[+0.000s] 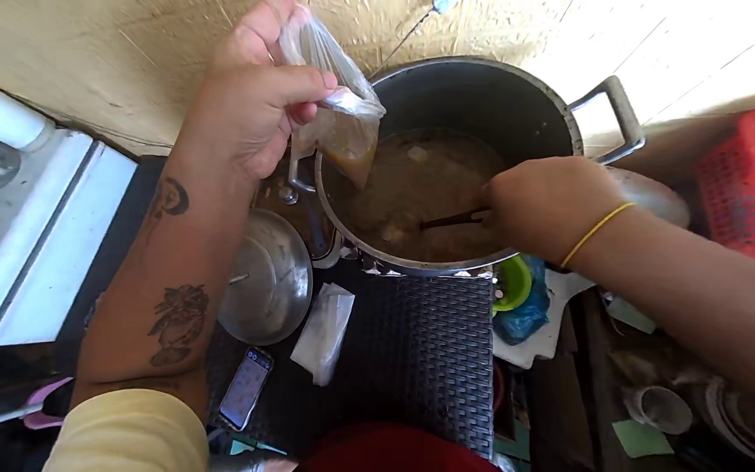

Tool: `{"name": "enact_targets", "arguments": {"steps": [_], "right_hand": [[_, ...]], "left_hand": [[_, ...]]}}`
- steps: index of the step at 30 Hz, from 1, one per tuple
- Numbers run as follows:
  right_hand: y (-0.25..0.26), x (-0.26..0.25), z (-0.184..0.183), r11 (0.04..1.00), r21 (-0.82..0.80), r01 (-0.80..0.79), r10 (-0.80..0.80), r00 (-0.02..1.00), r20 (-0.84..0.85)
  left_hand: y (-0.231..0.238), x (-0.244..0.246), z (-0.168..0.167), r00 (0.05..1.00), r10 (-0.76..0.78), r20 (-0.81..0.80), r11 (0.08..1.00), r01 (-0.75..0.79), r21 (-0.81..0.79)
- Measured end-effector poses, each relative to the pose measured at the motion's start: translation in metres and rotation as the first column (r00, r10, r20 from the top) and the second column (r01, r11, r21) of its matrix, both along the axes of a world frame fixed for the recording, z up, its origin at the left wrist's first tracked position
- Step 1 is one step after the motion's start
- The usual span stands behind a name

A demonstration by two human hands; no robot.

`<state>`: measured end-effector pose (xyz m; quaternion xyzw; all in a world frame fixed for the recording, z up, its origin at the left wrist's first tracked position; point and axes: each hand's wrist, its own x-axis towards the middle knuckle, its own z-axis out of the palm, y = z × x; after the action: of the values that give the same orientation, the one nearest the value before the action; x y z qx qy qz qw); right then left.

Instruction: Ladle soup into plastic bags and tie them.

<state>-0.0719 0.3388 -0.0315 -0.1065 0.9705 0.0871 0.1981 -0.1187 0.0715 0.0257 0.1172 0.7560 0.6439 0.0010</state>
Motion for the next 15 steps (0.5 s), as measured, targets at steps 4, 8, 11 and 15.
{"name": "enact_targets", "arguments": {"steps": [4, 8, 11, 15], "right_hand": [[0.045, -0.032, -0.018, 0.991, -0.113, 0.068, -0.065, 0.997, 0.031], [0.072, -0.039, -0.024, 0.930, -0.339, 0.143, -0.123, 0.989, 0.081], [0.079, -0.038, -0.019, 0.867, -0.442, 0.230, -0.209, 0.973, 0.098], [0.091, -0.034, -0.015, 0.827, -0.496, 0.265, -0.268, 0.961, 0.068]], "left_hand": [[0.003, -0.003, -0.002, 1.000, 0.000, -0.017, 1.000, 0.000, 0.022], [0.007, -0.004, -0.003, 1.000, 0.009, -0.001, 1.000, -0.009, 0.018], [0.010, -0.006, -0.005, 1.000, -0.002, 0.002, 1.000, 0.002, 0.013], [0.013, -0.004, -0.002, 0.999, -0.014, 0.045, 1.000, 0.013, 0.019]]}}
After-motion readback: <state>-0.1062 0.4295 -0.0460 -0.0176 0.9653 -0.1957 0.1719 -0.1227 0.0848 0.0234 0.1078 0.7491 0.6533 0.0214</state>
